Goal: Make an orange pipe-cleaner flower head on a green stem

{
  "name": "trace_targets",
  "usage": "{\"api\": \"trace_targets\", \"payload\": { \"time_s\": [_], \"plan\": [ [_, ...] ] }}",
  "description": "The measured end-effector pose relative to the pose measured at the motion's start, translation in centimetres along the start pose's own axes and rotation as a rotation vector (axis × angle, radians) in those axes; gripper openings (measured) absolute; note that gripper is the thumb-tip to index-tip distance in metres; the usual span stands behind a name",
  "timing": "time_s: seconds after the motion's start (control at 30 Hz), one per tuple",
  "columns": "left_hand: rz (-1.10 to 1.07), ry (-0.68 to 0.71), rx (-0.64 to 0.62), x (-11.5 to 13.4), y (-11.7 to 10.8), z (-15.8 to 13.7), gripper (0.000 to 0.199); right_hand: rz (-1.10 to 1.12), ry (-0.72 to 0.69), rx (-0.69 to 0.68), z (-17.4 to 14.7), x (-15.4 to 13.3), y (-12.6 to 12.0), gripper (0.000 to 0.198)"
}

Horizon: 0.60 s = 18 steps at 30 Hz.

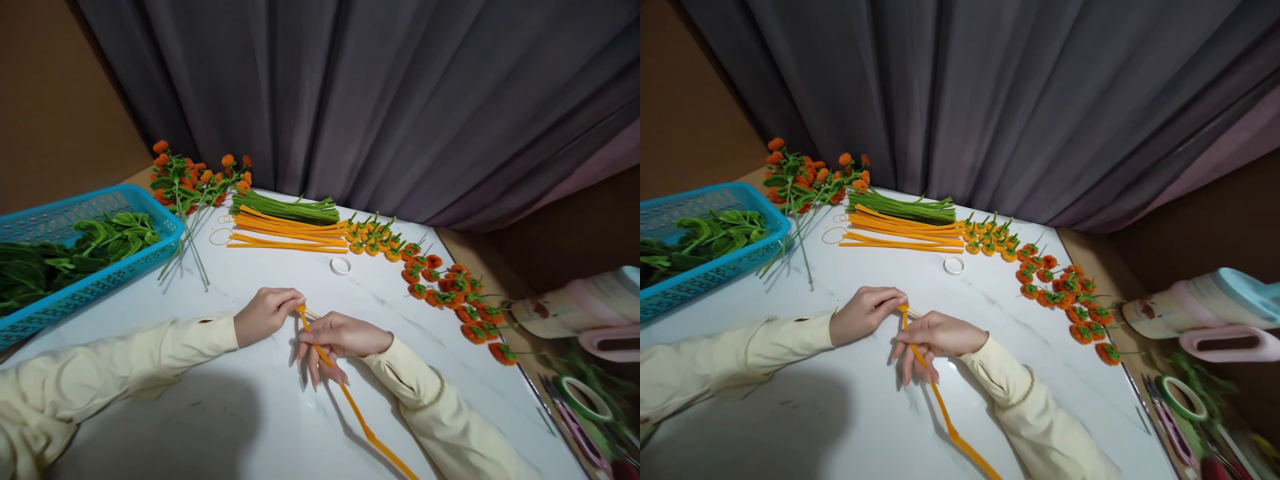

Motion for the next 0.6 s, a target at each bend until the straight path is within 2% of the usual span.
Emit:
{"api": "trace_targets", "payload": {
  "time_s": [0.13,0.37,0.43,0.6],
  "plan": [
    [-0.011,0.045,-0.066,0.3,0.4,0.0,0.024,0.032,0.005,-0.057,-0.7,-0.5,0.2,0.034],
    [-0.038,0.104,-0.176,0.9,0.9,0.0,0.026,0.157,-0.094,-0.086,-1.3,-0.9,-0.9,0.025],
    [-0.117,0.054,-0.214,0.5,1.2,0.0,0.027,0.168,-0.123,-0.055,-1.3,-1.0,-1.4,0.023],
    [-0.428,-0.178,-0.286,-1.4,2.0,0.0,0.030,0.145,-0.177,0.045,-1.3,-1.3,-2.5,0.023]
  ]
}}
Point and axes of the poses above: each hand's wrist, its own z-axis towards the middle knuckle, its own y-axis out of the palm, x = y × z, the point moved 8 cm from there along z, towards the middle knuckle, and after that the axes turned 3 degrees about z, right-handed, at the moved point
